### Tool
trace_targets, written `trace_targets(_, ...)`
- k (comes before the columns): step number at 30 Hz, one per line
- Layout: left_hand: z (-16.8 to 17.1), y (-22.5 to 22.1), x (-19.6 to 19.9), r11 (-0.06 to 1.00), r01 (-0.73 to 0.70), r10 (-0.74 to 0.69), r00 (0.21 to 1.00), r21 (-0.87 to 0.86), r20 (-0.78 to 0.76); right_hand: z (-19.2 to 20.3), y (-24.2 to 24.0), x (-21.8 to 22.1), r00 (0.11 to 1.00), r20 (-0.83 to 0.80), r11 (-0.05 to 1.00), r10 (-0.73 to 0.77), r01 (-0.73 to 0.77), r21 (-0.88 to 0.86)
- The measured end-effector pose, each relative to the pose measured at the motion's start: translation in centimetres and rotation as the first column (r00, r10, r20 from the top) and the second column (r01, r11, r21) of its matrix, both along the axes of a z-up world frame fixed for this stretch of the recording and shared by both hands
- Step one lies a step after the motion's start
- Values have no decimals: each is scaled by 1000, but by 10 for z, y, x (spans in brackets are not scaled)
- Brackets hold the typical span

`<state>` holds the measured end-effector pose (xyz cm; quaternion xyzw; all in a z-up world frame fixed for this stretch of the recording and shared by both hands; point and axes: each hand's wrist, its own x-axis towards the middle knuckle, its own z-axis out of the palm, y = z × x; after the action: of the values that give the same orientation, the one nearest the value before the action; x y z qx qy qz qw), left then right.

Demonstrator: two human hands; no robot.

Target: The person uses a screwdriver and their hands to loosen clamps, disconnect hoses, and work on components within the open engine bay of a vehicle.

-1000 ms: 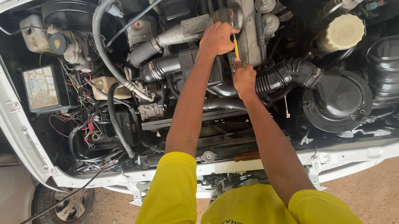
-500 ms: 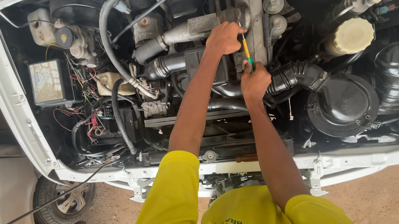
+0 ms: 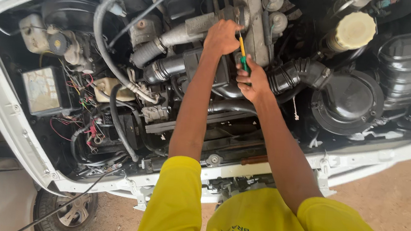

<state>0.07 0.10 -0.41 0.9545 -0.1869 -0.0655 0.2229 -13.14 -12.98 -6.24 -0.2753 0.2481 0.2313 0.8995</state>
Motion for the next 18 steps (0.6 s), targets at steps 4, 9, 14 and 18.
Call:
trace_targets(4, 7, 2, 3, 997, -49, 56, 991, 60, -121, 9, 23, 5, 998, 67, 790, -20, 57, -611)
trace_targets(9, 7, -2, -3, 995, -61, 74, 979, 75, -189, -8, 25, -10, 959, 151, -223, 240, 206, -953)
trace_targets(14, 1, -1, 3, 998, -59, 58, 993, -5, -99, -24, 25, 9, 982, 46, 320, 184, -16, -947)
trace_targets(18, 4, 0, -1, 995, -85, 92, 977, 47, -190, -21, -6, 6, 997, -5, 962, 82, -78, 261)
